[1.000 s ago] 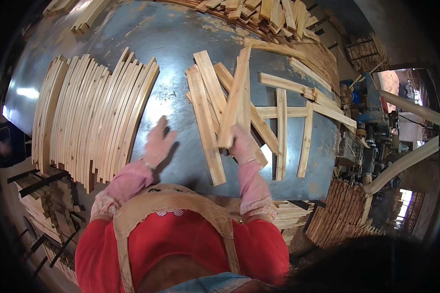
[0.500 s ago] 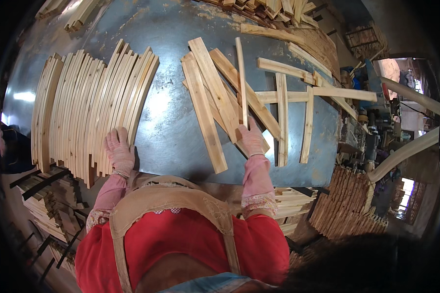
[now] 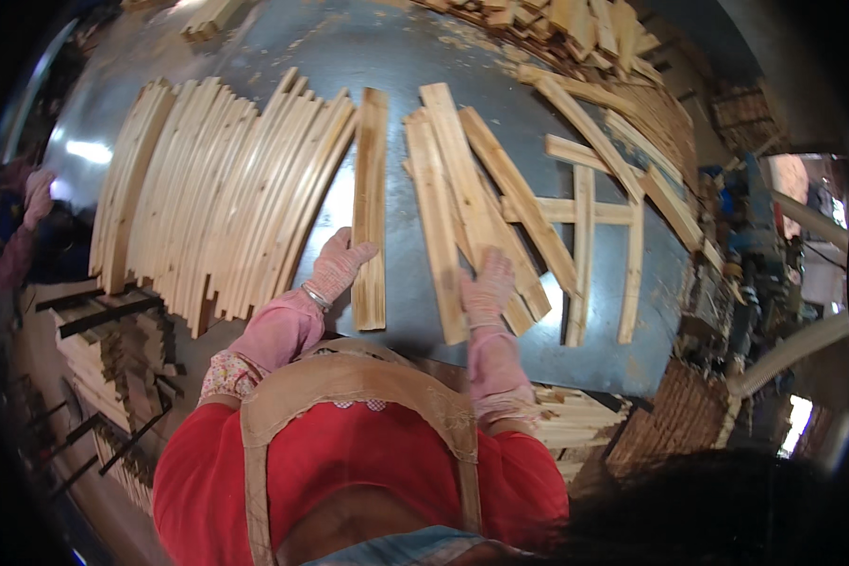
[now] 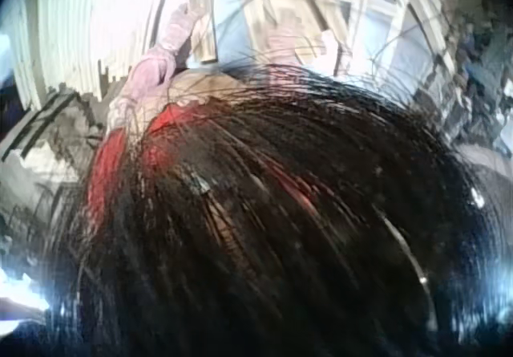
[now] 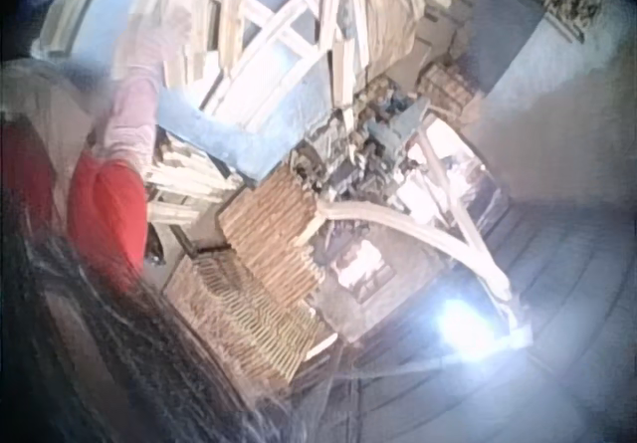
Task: The person sorts thin wooden strips on a large metal table, picking them up from a pile and arranging them into a neat stack. The person repeatedly gathers strips with both hands, aligns them, and places them onto a growing pile on the left side of the table.
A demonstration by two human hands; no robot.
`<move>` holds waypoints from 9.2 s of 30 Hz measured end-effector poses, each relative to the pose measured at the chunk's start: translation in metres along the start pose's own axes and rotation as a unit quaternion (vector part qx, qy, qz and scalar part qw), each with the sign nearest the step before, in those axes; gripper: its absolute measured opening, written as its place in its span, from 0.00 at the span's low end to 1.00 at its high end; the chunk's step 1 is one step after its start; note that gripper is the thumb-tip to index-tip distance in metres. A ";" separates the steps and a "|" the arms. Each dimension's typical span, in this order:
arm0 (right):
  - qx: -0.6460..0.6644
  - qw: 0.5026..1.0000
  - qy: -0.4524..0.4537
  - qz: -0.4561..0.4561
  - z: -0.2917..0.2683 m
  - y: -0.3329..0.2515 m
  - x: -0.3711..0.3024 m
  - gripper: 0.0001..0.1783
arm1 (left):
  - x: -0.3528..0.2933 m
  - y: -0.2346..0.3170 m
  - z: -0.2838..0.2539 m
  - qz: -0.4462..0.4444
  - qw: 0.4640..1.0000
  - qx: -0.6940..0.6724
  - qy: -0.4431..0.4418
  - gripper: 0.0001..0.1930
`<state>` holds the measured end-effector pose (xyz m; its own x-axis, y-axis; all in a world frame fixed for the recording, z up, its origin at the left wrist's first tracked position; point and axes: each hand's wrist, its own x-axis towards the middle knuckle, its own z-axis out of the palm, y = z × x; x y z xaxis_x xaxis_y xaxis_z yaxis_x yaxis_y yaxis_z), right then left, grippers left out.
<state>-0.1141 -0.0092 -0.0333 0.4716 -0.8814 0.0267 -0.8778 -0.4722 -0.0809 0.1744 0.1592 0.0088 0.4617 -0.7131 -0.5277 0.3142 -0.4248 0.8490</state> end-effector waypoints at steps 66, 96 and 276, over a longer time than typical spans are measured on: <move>0.054 0.990 -0.110 0.070 -0.014 0.106 0.023 0.48 | -0.032 -0.026 -0.051 0.145 0.722 0.627 0.253 0.33; 0.383 0.866 -0.297 0.126 -0.073 -0.019 0.004 0.34 | -0.029 -0.023 0.073 0.086 0.985 0.143 0.049 0.35; 0.637 0.683 0.134 0.331 -0.054 0.279 -0.022 0.34 | -0.114 -0.058 0.052 0.188 0.761 0.597 0.168 0.29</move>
<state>-0.3736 -0.1226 -0.0026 -0.1745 -0.9473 -0.2686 -0.0257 0.2771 -0.9605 0.0606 0.2361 0.0213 0.5810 -0.8125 -0.0483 -0.7792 -0.5724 0.2555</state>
